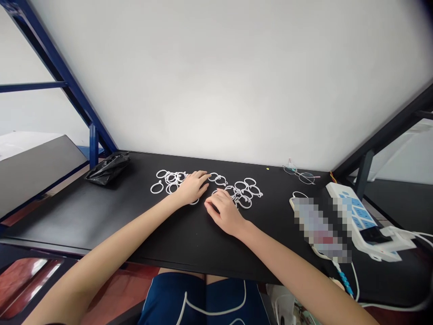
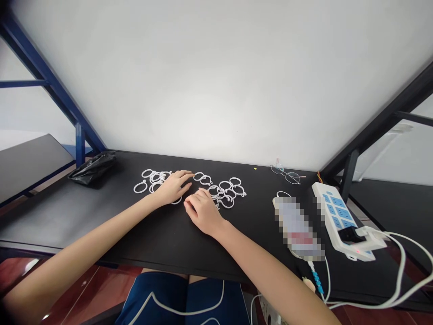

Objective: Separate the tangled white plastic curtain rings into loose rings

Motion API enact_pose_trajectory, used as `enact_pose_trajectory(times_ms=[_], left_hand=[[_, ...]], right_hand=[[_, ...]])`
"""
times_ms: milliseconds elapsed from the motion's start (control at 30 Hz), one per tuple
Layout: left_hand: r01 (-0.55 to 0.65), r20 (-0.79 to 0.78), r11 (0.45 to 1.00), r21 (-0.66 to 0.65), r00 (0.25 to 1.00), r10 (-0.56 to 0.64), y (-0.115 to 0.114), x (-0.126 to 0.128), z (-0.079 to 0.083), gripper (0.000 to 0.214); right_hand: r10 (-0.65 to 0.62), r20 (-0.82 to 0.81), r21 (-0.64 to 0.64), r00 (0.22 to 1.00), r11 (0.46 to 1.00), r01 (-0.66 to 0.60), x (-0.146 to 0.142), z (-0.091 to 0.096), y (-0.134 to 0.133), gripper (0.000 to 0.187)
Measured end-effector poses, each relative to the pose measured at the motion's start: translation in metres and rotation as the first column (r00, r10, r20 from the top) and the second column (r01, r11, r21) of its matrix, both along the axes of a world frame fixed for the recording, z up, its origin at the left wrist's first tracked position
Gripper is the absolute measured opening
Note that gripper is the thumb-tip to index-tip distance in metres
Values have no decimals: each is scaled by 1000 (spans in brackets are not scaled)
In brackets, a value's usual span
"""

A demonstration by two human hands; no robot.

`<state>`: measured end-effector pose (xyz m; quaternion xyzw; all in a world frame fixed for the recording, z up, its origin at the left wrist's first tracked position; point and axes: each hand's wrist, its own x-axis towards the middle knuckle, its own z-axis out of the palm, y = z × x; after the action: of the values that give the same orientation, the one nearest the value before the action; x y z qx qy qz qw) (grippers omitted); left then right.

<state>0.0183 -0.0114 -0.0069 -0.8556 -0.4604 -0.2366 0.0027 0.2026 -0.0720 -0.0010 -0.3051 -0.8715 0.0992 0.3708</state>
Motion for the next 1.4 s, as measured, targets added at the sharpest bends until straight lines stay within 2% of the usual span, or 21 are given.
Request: enact_pose_trajectory(times_ms=[200,667,900,1033,1167,1300,1400], left_hand=[[14,-86,997,-81,996,-20,20,13,-2,27],[102,77,988,-114,993,-94,33,12,-3,14],[92,167,994,-61,983,-80,12,5,8,19],[152,248,986,-64,960,-132,-5,2,14,18],[196,262,980,-35,948,-180,-15,3,16,16],[204,301,979,18,932,-200,-18,6,17,10],[238,472,969,-65,863,-180,-19,7,22,14]], right_hand=[[8,-8,-7,1000,1000,-8,1,2,-1,16],[7,-19,-9,1000,1000,-7,1,1,0,16],[-73,-102,-43,992,997,69,5,1,5,17],[-159,-138,-61,978,987,152,9,-1,11,14],[-247,-228,-69,942,969,238,11,-3,17,10],[-312,-354,-133,881,950,283,9,-5,21,40],[-291,-343,-112,893,957,269,11,-4,24,33]])
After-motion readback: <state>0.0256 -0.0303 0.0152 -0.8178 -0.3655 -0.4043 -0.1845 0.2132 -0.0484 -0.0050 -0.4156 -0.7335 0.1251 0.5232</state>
